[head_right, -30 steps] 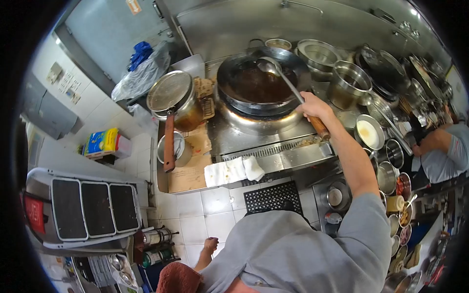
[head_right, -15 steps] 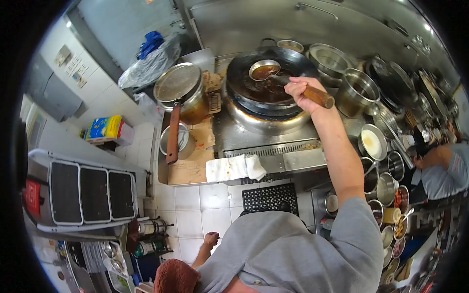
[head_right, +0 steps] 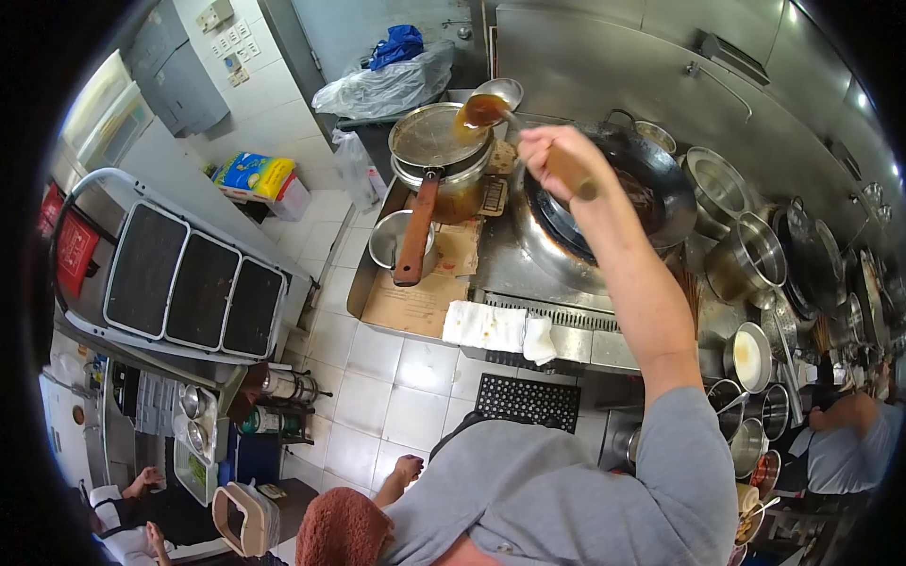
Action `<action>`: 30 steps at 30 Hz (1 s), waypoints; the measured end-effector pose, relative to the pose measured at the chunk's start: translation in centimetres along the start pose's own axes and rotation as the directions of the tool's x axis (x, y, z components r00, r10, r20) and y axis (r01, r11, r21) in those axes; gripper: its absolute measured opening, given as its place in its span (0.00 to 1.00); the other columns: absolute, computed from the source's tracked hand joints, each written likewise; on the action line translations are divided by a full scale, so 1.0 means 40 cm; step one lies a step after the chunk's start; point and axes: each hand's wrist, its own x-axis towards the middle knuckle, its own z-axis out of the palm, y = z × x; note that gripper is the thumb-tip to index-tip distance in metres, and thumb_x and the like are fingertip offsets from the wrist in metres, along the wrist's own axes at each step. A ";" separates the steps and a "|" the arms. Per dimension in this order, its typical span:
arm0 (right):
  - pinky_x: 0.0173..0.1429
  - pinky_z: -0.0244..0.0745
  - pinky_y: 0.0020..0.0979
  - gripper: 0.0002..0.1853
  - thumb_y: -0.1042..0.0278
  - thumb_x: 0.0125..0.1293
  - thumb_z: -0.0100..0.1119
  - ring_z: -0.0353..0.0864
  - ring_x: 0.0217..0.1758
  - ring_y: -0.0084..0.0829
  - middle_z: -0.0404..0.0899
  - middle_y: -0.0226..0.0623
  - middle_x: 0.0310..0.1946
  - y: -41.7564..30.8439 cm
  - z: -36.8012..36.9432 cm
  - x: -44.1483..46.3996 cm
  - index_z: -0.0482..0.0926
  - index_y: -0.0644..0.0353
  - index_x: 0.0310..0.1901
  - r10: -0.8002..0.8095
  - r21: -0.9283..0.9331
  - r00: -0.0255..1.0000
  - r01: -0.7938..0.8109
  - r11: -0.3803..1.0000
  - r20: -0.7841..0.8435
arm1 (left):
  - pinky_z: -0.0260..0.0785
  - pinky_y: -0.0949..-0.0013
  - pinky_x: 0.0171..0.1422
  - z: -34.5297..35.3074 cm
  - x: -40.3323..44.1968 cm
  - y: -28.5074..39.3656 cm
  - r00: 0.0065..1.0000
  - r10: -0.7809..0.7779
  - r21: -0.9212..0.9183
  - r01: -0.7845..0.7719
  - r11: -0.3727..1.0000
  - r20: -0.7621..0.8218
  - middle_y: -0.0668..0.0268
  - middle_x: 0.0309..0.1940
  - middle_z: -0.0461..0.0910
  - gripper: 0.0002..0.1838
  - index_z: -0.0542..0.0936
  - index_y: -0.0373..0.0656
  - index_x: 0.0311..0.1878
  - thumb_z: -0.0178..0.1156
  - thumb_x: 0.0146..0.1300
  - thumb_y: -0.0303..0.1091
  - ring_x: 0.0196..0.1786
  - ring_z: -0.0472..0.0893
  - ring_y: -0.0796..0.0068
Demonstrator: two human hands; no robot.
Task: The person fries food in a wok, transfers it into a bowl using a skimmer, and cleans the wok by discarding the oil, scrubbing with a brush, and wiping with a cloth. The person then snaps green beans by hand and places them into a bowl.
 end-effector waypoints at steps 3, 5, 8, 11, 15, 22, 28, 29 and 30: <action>0.18 0.64 0.17 0.06 0.77 0.63 0.56 0.67 0.18 0.15 0.67 0.26 0.22 0.101 -0.013 0.008 0.68 0.63 0.37 -0.196 -0.644 0.969 0.053 0.763 -0.153 | 0.56 0.73 0.16 0.010 0.006 0.011 0.999 0.002 -0.019 -0.001 1.000 0.038 0.65 0.23 0.75 0.05 0.75 0.40 0.39 0.56 0.62 0.30 0.18 0.69 0.76; 0.17 0.64 0.22 0.08 0.76 0.62 0.59 0.67 0.17 0.16 0.68 0.25 0.20 0.128 -0.085 0.020 0.71 0.63 0.41 -0.208 -0.847 0.970 0.008 0.531 -0.122 | 0.55 0.73 0.15 0.019 0.006 0.017 1.000 0.025 0.047 -0.024 0.999 -0.002 0.65 0.22 0.74 0.05 0.75 0.40 0.39 0.56 0.62 0.30 0.17 0.69 0.76; 0.16 0.64 0.22 0.23 0.78 0.60 0.60 0.66 0.16 0.16 0.69 0.25 0.21 0.129 -0.142 -0.049 0.69 0.63 0.57 -0.262 -0.884 0.963 0.072 0.463 -0.059 | 0.56 0.73 0.16 0.005 0.020 0.036 0.999 0.012 0.062 -0.014 0.998 0.038 0.65 0.23 0.75 0.05 0.75 0.41 0.39 0.56 0.62 0.30 0.18 0.69 0.76; 0.16 0.64 0.20 0.32 0.78 0.59 0.61 0.65 0.16 0.15 0.68 0.23 0.21 0.077 -0.168 -0.171 0.63 0.60 0.66 -0.306 -0.863 0.944 0.053 0.502 -0.120 | 0.58 0.74 0.16 -0.015 0.029 0.077 1.000 0.001 0.068 -0.003 0.998 0.031 0.65 0.24 0.76 0.05 0.76 0.41 0.39 0.56 0.61 0.30 0.18 0.70 0.77; 0.15 0.65 0.22 0.34 0.78 0.59 0.61 0.66 0.16 0.16 0.69 0.25 0.21 -0.022 -0.319 -0.337 0.61 0.61 0.68 -0.428 -0.901 0.879 -0.006 0.433 -0.212 | 0.59 0.74 0.17 -0.029 0.038 0.148 0.997 0.069 0.183 -0.064 0.981 -0.017 0.66 0.24 0.77 0.05 0.76 0.41 0.39 0.56 0.60 0.28 0.19 0.71 0.78; 0.19 0.65 0.26 0.14 0.76 0.56 0.62 0.68 0.15 0.20 0.70 0.30 0.19 -0.061 -0.485 -0.520 0.69 0.65 0.43 -0.540 -0.909 0.732 -0.359 0.214 -0.416 | 0.62 0.72 0.18 -0.014 0.050 0.221 0.997 0.076 0.291 -0.081 0.953 0.028 0.65 0.25 0.78 0.06 0.77 0.41 0.39 0.57 0.60 0.30 0.21 0.74 0.76; 0.17 0.63 0.17 0.15 0.77 0.66 0.54 0.66 0.18 0.16 0.65 0.29 0.24 -0.053 -0.463 -0.500 0.61 0.69 0.50 -0.149 0.282 0.918 0.264 0.922 -0.368 | 0.64 0.71 0.19 0.021 0.069 0.260 0.986 0.147 0.322 -0.166 0.932 0.084 0.64 0.26 0.78 0.08 0.78 0.39 0.40 0.56 0.60 0.32 0.22 0.75 0.75; 0.17 0.65 0.16 0.19 0.79 0.68 0.50 0.66 0.19 0.17 0.62 0.30 0.26 -0.052 -0.448 -0.502 0.53 0.73 0.53 -0.183 0.384 0.923 0.313 0.869 -0.338 | 0.64 0.71 0.19 0.022 0.070 0.261 0.985 0.148 0.319 -0.167 0.933 0.083 0.64 0.26 0.78 0.08 0.78 0.39 0.40 0.56 0.60 0.32 0.22 0.75 0.75; 0.17 0.65 0.16 0.19 0.79 0.68 0.50 0.66 0.19 0.17 0.62 0.30 0.26 -0.058 -0.434 -0.499 0.53 0.73 0.53 -0.178 0.381 0.926 0.304 0.873 -0.331 | 0.65 0.71 0.20 0.025 0.069 0.266 0.978 0.186 0.313 -0.207 0.927 0.095 0.64 0.26 0.79 0.09 0.79 0.39 0.40 0.56 0.60 0.32 0.23 0.75 0.75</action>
